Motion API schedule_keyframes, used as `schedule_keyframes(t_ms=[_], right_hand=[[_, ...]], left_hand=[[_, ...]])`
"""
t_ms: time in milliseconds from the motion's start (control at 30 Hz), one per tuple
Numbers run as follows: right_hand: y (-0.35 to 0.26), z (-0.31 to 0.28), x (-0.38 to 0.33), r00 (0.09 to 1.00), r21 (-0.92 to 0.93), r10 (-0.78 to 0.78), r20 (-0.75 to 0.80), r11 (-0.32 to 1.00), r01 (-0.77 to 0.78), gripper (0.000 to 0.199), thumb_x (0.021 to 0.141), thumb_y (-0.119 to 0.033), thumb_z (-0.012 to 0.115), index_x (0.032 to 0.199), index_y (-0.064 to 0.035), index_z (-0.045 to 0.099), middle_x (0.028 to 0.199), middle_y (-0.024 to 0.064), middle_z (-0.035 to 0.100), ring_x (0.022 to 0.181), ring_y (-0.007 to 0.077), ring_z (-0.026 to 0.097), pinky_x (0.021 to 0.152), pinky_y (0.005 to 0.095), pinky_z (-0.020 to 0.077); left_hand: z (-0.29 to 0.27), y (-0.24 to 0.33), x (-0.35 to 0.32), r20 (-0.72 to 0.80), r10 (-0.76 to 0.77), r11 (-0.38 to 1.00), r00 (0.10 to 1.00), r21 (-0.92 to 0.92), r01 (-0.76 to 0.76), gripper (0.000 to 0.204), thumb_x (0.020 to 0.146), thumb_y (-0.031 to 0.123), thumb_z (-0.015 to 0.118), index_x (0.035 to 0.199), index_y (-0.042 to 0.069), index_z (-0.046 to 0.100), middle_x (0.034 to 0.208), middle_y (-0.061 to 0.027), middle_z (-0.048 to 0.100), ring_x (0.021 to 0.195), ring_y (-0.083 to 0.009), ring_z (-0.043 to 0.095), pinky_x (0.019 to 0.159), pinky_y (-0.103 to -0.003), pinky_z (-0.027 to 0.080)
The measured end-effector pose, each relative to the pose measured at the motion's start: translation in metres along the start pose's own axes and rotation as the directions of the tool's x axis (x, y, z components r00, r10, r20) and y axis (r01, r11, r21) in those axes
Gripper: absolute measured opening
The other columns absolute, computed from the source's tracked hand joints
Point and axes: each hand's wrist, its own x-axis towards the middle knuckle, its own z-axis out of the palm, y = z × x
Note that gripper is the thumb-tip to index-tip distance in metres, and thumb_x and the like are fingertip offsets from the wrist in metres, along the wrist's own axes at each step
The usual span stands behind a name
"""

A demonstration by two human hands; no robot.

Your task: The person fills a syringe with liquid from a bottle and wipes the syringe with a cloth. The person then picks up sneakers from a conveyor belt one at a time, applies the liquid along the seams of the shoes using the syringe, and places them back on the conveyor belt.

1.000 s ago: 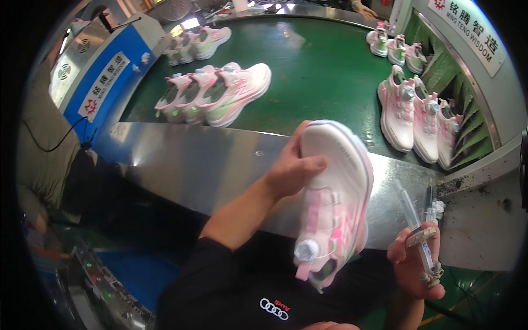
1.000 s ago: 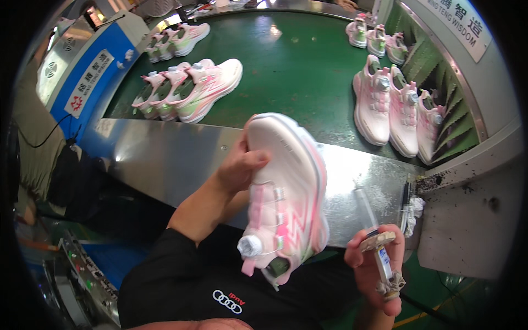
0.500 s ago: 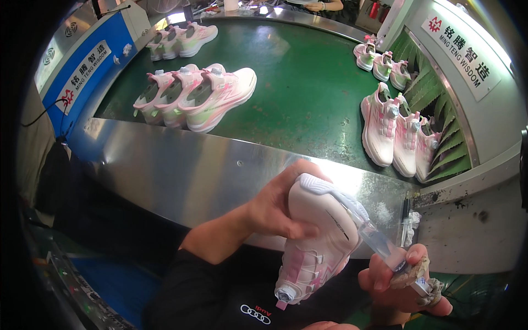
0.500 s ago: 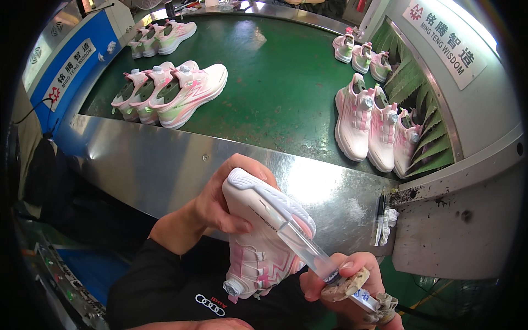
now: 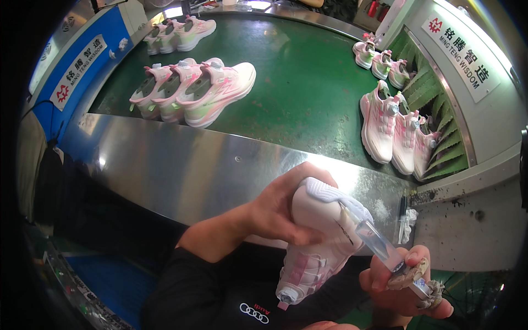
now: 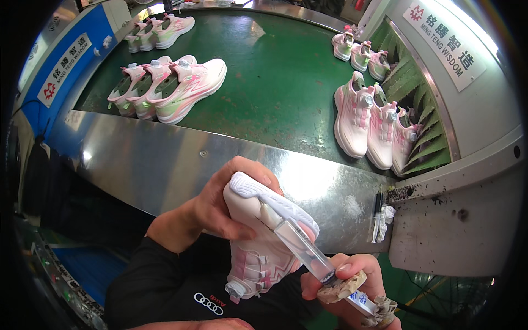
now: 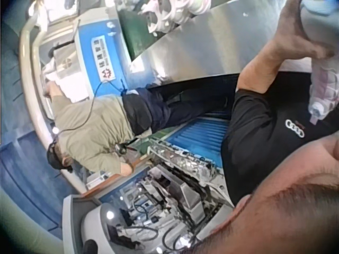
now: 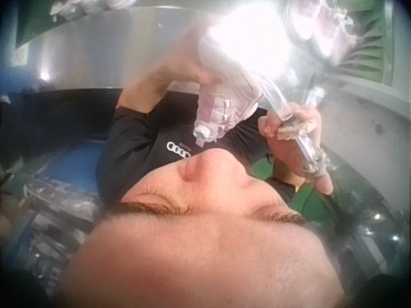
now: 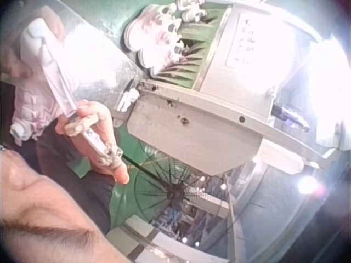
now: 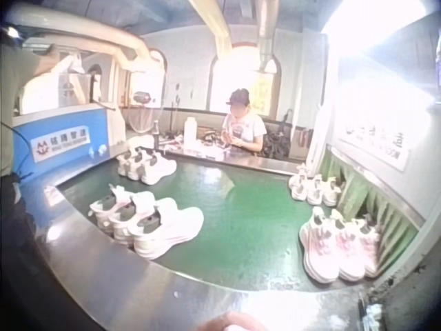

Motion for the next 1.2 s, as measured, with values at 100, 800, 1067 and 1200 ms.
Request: schedule_keyframes(t_ms=[100,800,1067,1200], right_hand=[[-0.001,0.005,-0.001,0.997,0.000,0.011,-0.081,1.000,-0.011,0.079,0.069,-0.056,0.071,0.123,-0.0075,0.040,0.101,0.0157,0.051,0.084,0.0248,0.048,0.060,0.0332,0.0314],[0.025,-0.040,-0.036,0.992,0.109,-0.106,-0.064,0.988,0.113,0.097,0.064,-0.056,0.076,0.125,0.0042,0.032,0.115,0.0207,0.043,0.109,0.0338,0.050,0.095,0.0413,0.0429],[0.042,-0.059,-0.054,0.992,0.106,-0.089,-0.087,0.990,0.098,0.104,0.059,-0.062,0.075,0.127,0.0024,0.032,0.114,0.0179,0.044,0.107,0.0289,0.051,0.090,0.0365,0.0439],[0.048,-0.055,-0.062,0.985,0.114,-0.029,-0.172,0.992,0.049,0.099,0.060,-0.061,0.076,0.126,0.0012,0.034,0.110,0.0168,0.048,0.100,0.0254,0.051,0.081,0.0320,0.0428]], left_hand=[[0.000,0.000,0.000,-0.017,-0.022,0.999,1.000,-0.023,0.022,0.066,0.061,0.004,0.079,0.116,0.003,0.043,0.109,-0.0153,0.054,0.102,-0.0216,0.054,0.086,-0.035,0.045],[-0.020,-0.002,0.006,-0.244,-0.131,0.991,0.961,-0.007,0.133,0.071,0.063,0.011,0.077,0.122,0.007,0.038,0.106,-0.0050,0.051,0.099,-0.0142,0.050,0.086,-0.030,0.042],[-0.023,-0.009,0.008,-0.403,-0.231,0.973,0.886,-0.102,0.208,0.064,0.066,0.013,0.064,0.125,0.002,0.041,0.112,-0.0115,0.054,0.101,-0.0205,0.055,0.087,-0.033,0.045],[-0.029,-0.014,0.010,-0.434,-0.222,0.973,0.873,-0.046,0.225,0.055,0.071,0.021,0.057,0.119,-0.003,0.047,0.106,-0.0129,0.058,0.096,-0.0206,0.058,0.085,-0.030,0.046]])
